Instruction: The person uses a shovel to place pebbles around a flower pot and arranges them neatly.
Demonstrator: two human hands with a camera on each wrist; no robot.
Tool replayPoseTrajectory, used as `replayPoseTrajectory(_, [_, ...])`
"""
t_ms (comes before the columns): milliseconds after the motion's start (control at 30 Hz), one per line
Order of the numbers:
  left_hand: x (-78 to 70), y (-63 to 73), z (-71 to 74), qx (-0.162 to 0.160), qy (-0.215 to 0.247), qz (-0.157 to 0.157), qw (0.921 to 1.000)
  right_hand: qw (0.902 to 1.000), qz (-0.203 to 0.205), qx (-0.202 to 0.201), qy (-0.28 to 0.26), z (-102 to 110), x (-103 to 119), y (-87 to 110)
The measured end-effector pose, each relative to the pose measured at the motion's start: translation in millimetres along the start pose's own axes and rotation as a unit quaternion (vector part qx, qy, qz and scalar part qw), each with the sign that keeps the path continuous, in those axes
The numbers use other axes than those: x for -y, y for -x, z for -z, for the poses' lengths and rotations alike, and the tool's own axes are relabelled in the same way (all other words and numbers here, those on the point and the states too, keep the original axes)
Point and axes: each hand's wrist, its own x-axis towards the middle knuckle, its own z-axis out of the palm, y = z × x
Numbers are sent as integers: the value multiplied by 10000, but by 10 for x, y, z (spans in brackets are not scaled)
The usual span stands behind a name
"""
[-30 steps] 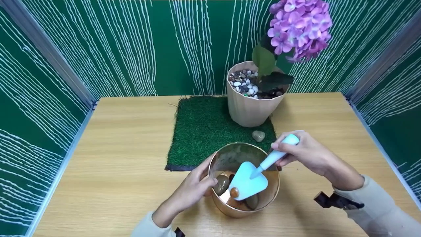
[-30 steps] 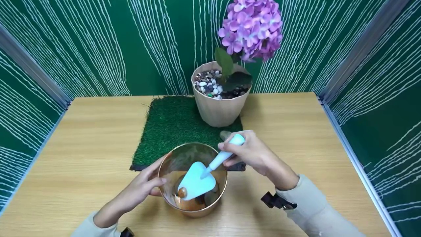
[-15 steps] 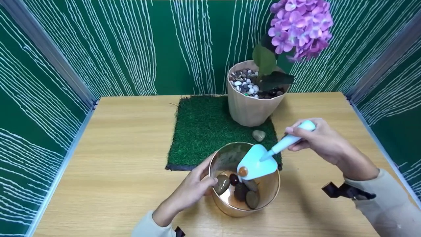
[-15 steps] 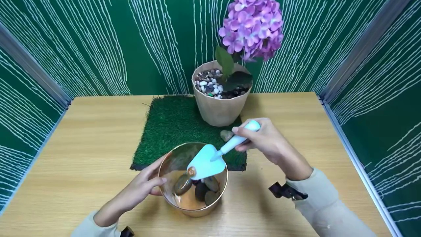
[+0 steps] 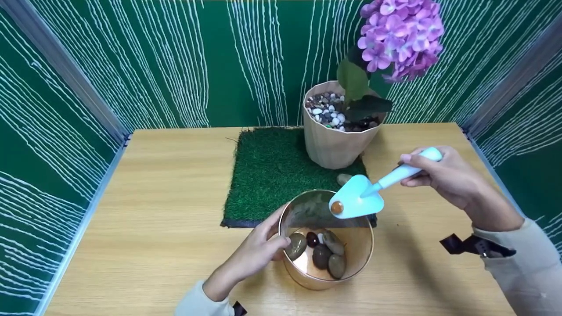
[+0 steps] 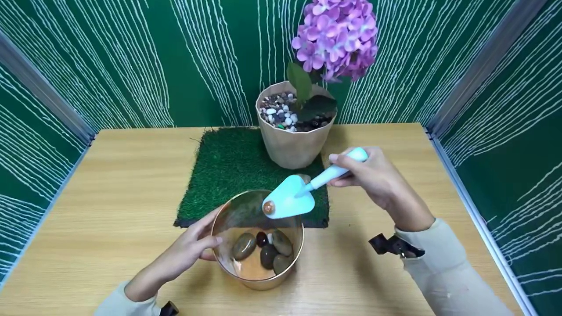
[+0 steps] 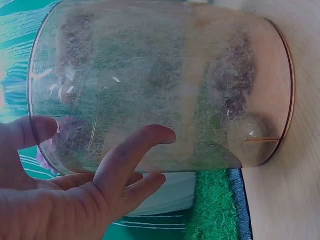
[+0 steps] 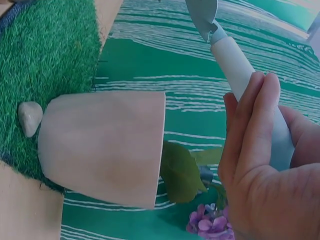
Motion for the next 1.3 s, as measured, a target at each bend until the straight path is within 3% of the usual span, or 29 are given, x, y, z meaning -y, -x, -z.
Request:
replayPoseTrajectory(467, [-37, 16, -1, -34, 518, 484, 9975, 9986, 103, -241, -470, 272, -26, -96])
replayPoseTrajectory(700, [-43, 14, -4, -3, 551, 505, 9972, 9968, 40, -457, -648, 376, -81, -172])
replayPoseTrajectory(967, [-42, 9, -2, -50, 494, 514, 9974, 9964, -21, -622, -579, 357, -251, -291])
replayPoseTrajectory(1300, [-42, 3, 0, -62, 561, 561, 9968, 9904, -446, -1117, -679, 297, -449, -460])
